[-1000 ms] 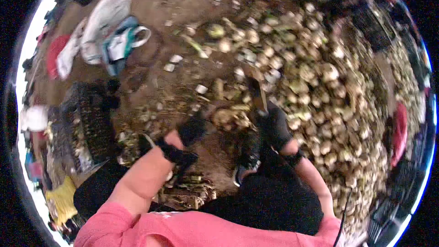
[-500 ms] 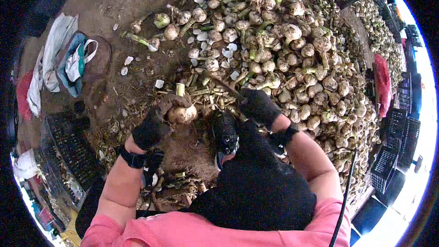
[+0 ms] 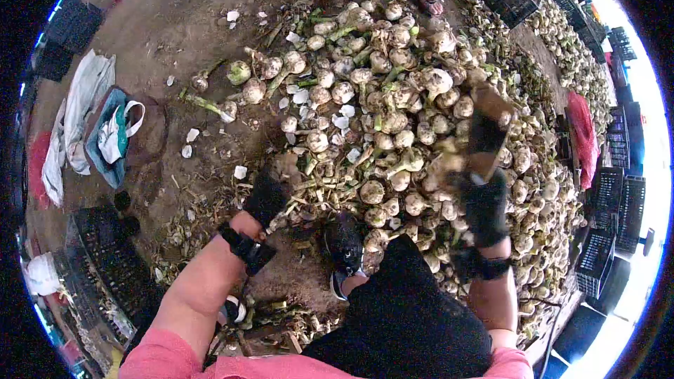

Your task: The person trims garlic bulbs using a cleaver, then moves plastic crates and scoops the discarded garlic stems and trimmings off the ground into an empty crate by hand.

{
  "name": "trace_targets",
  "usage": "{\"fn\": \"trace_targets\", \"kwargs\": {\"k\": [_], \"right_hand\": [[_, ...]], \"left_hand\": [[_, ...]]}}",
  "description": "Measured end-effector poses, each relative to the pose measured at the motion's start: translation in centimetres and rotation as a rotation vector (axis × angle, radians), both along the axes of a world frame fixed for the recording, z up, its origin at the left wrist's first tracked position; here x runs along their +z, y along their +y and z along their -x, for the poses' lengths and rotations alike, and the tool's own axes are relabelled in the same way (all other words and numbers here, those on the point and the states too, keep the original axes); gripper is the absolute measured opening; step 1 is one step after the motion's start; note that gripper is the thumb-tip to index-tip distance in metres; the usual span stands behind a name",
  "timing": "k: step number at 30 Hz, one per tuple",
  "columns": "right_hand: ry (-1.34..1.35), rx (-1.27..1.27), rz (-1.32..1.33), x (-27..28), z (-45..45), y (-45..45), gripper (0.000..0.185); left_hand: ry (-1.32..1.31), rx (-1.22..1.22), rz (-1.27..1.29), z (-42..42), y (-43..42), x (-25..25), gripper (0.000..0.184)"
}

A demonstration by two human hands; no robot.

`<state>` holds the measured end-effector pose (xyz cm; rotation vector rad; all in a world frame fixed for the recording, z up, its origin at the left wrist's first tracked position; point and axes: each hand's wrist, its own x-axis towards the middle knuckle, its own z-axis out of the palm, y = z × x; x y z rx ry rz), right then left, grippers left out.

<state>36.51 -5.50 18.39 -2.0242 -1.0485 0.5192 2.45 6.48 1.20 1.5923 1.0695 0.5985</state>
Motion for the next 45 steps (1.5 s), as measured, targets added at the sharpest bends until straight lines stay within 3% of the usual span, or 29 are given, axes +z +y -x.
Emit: {"fn": "trace_targets", "kwargs": {"k": [2,4,5,6,8,9,11,12,14,16,18,20,22,24,25,27,28,30,32,33,35,36,37,38,39,40,42,43,45], "right_hand": [[-0.301,-0.17,0.046,3.4,-4.7,-0.4,0.014],[-0.778,-0.105,-0.026,4.6,-8.8,-0.8,0.02],[-0.962,-0.142,0.021,4.6,-9.5,-1.2,0.022],[-1.15,-0.178,0.058,4.4,-10.1,-1.4,0.024],[-1.136,-0.04,-0.081,2.7,-8.0,-0.6,0.031],[-0.594,-0.228,0.08,1.3,-5.6,-0.7,0.036],[-0.516,0.13,0.04,-2.8,-2.8,-0.1,0.031],[-0.121,0.15,0.157,-3.4,0.7,1.1,0.029],[0.186,0.351,0.234,-5.9,4.5,3.1,0.026],[-0.012,0.669,0.13,-8.0,7.1,6.2,0.026],[-0.163,0.846,-0.02,-12.1,8.8,9.2,0.032],[-0.176,0.841,-0.014,-13.4,11.4,12.8,0.038],[-0.183,0.922,0.145,-13.8,13.1,15.6,0.04],[-0.221,1.023,0.234,-14.2,14.4,16.9,0.041],[-0.317,1.1,0.058,-16.4,14.2,17.1,0.034],[-0.257,1.124,0.151,-14.6,14.5,18.5,0.03],[-0.205,1.13,0.243,-14.1,14.7,19.3,0.026],[-0.146,1.02,0.046,-14.5,15.1,21.5,0.021],[0.017,0.777,-0.078,-17.2,16.3,23.7,0.021],[-0.103,0.852,-0.079,-17.1,16.6,25.2,0.029],[-0.019,0.839,0.073,-17.5,17.4,25.8,0.037],[-0.068,0.911,0.166,-16.7,17.6,25.8,0.045],[-0.034,0.897,0.043,-17.3,17.3,24.3,0.051],[-0.001,0.893,-0.082,-17.9,17.5,22.5,0.058],[0.046,0.855,0.237,-15.1,18.4,21.8,0.063],[0.042,0.913,0.046,-16.6,18.6,21.0,0.06],[0.153,0.845,0.073,-18.7,19.4,21.4,0.049],[0.755,0.622,0.202,-19.3,19.8,22.4,0.048],[0.772,0.519,0.258,-22.1,19.9,27.2,0.038]], "left_hand": [[0.309,0.134,-0.162,-0.2,3.2,-0.1,0.042],[0.194,0.194,-0.314,-0.3,6.9,-4.7,0.045],[0.341,0.15,-0.434,-1.2,7.9,-2.1,0.049],[0.337,0.148,-0.436,-1.6,8.9,-3.0,0.049],[0.48,-0.019,-0.435,-2.1,10.7,-6.2,0.052],[0.522,-0.061,-0.448,-2.0,11.0,-7.8,0.054],[0.476,-0.041,-0.326,-1.8,11.4,-10.0,0.054],[0.37,0.014,-0.243,-1.5,11.2,-8.5,0.051],[0.175,0.144,-0.119,-1.0,10.0,-3.2,0.046],[0.241,0.33,-0.306,1.1,9.2,-1.9,0.044],[0.085,0.464,-0.465,3.8,9.2,-1.1,0.04],[-0.113,0.708,-0.087,6.3,9.3,-1.9,0.036],[0.183,0.674,-0.167,10.0,11.0,-6.4,0.037],[0.188,0.7,0.0,10.8,13.2,-7.6,0.036],[-0.391,0.682,0.258,10.7,14.6,-8.3,0.035],[-0.972,0.641,0.508,11.0,15.2,-8.3,0.035],[-0.53,0.579,0.247,11.2,15.1,-8.2,0.046],[0.345,0.385,-0.257,11.5,15.5,-8.0,0.069],[0.537,0.351,0.061,11.9,17.5,-12.5,0.066],[0.142,0.399,0.183,10.4,17.7,-10.9,0.063],[0.101,0.415,0.116,8.0,17.9,-6.9,0.032],[0.11,0.409,0.119,7.5,18.1,-7.6,0.032],[-0.202,0.524,0.143,7.3,18.3,-8.3,0.034],[-0.301,0.555,0.154,8.1,18.9,-10.6,0.034],[-0.401,0.583,0.165,8.8,19.4,-13.0,0.036],[-0.501,0.609,0.173,9.6,19.9,-15.3,0.038],[-0.159,0.631,-0.259,8.0,20.9,-15.3,0.034],[0.021,0.614,-0.47,7.3,21.6,-14.8,0.032],[0.301,0.341,-0.444,7.8,24.0,-11.2,0.033]]}}
